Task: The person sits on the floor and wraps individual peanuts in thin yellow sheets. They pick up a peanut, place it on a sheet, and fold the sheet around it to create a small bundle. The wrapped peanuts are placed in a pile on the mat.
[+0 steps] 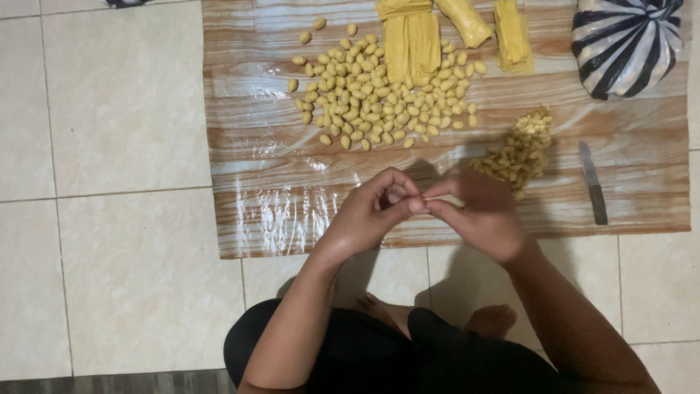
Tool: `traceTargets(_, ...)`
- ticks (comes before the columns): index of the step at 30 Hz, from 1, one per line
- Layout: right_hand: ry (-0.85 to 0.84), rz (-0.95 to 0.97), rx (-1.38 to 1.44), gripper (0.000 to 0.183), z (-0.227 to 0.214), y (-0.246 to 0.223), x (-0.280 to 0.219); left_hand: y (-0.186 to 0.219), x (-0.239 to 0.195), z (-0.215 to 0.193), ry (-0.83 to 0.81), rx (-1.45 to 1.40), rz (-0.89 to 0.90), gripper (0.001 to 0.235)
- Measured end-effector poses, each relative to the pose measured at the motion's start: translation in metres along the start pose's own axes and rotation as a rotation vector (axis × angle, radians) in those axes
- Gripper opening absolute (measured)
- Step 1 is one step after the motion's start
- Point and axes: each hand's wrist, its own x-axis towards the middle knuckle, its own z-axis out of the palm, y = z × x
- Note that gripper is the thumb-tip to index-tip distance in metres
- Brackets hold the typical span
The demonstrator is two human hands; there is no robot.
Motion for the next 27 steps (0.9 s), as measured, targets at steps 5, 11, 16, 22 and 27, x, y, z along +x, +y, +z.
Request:
traceTargets(5,-0.023,0.275,0.463,0.02,0.005,0.019,0.0,0.009,-0.005,0.002,0.015,-0.014,0.094,0.028)
traceTargets(11,0.022,0.153,0.32,0.022,0.009,0.02,-0.009,0.002,-0.002,0.008,0.025,0.08,0.285,0.028)
traceTargets(16,-0.005,-0.028,0.3,0.036,-0.001,0.01,-0.006,-0.008,0.006,-0.001,-0.06,-0.376,0.113,0.042)
traceTargets(22,0.041,-0.087,-0.018,0.04,0.002,-0.007,0.0,-0.018,0.01,0.003,0.019,-0.235,-0.03,0.031)
traceTargets(27,0.052,-0.202,0.03,0.021,0.005,0.007,-0.005,-0.024,0.009,-0.001,-0.032,-0.149,-0.031,0.025)
